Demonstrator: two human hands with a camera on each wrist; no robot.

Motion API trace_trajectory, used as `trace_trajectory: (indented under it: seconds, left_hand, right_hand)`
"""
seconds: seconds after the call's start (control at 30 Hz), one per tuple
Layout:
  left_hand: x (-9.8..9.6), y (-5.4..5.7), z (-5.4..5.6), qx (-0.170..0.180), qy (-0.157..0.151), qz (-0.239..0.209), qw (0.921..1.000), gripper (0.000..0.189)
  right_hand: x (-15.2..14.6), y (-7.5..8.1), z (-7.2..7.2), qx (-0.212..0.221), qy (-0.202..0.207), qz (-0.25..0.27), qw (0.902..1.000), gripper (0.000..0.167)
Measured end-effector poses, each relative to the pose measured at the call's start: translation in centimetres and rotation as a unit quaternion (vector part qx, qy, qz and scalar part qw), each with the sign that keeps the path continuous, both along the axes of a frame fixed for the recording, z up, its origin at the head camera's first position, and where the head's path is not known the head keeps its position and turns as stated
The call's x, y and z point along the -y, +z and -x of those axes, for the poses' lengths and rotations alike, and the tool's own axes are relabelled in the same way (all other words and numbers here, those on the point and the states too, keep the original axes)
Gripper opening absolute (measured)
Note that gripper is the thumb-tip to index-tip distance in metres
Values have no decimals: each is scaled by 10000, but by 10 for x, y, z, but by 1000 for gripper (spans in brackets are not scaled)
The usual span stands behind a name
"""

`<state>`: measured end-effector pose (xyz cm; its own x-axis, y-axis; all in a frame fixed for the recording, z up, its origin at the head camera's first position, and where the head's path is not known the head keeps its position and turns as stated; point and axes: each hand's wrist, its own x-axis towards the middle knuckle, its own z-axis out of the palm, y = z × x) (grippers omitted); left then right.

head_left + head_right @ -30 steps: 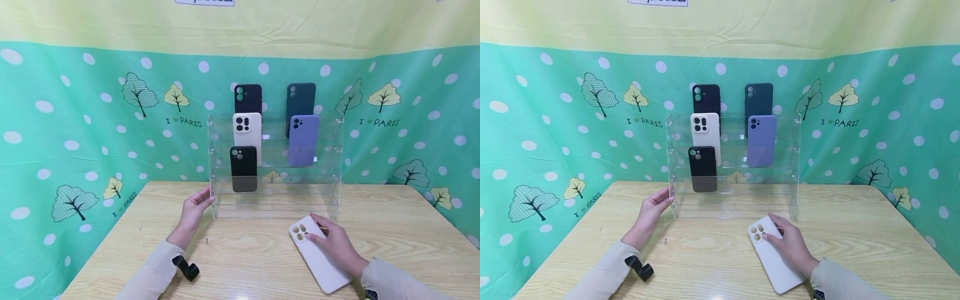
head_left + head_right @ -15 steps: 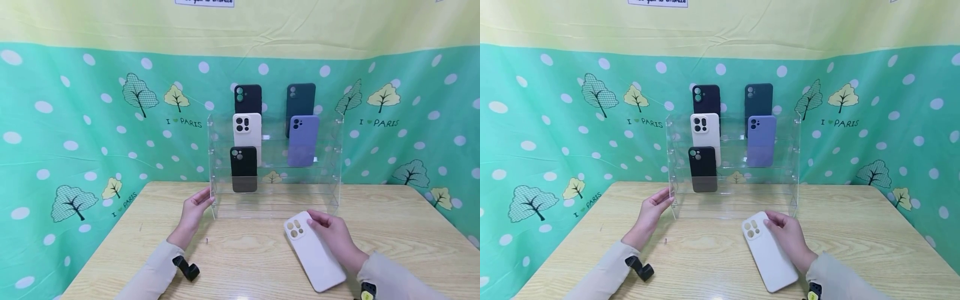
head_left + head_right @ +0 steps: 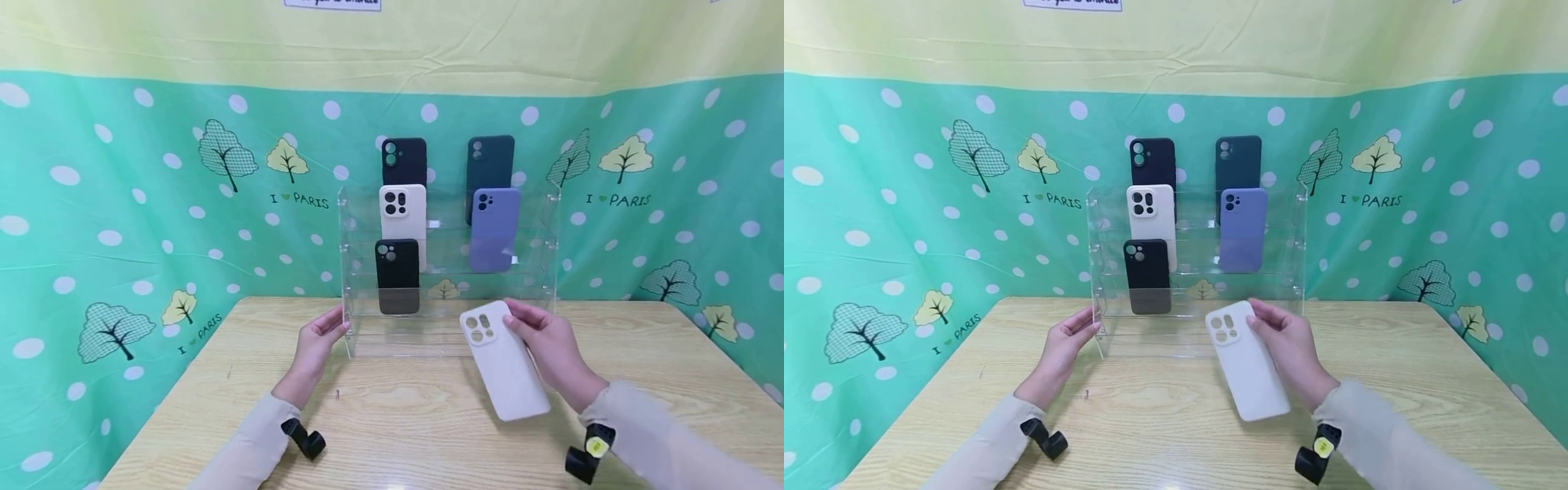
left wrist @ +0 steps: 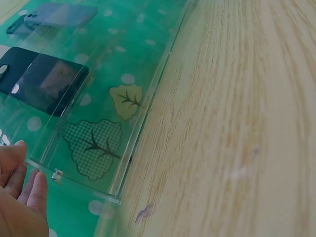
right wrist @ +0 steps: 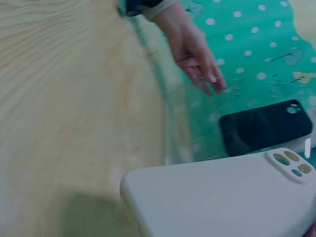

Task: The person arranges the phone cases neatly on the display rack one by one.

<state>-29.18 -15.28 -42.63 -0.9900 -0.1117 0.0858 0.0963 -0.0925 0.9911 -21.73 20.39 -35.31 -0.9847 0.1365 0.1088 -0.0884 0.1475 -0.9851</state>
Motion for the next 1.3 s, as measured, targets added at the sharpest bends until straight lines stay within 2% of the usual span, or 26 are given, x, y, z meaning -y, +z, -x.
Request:
trace_trajectory:
  seconds: [0.23,0.33,0.6,0.77,0.93,1.1,1.3]
  left_hand:
    - [0,1,0,-35,14,20,10000,44]
    - [0,0,0,-20,-3,32,10000,44]
    - [0,0,1,-40,-25,-8,10000,44]
    - [1,0,1,-1,-27,72,10000,45]
    - [2,0,1,-4,-8,112,9999,44]
    - [1,-1,1,-40,-25,82,10000,44]
    - [1,0,1,-59,-75,82,9999,45]
  right_hand:
    - [5,38,18,-484,-139,395,9980,45]
    - [8,54,27,-728,-129,822,9939,42]
    - [12,90,56,-1538,-139,1711,9731,36]
    - [11,103,76,-2089,-252,2135,9540,36]
    - [9,101,92,-2402,-434,2215,9441,35]
    - [7,82,102,-2502,-834,1542,9522,33]
    - [9,60,101,-2346,-1046,1123,9599,36]
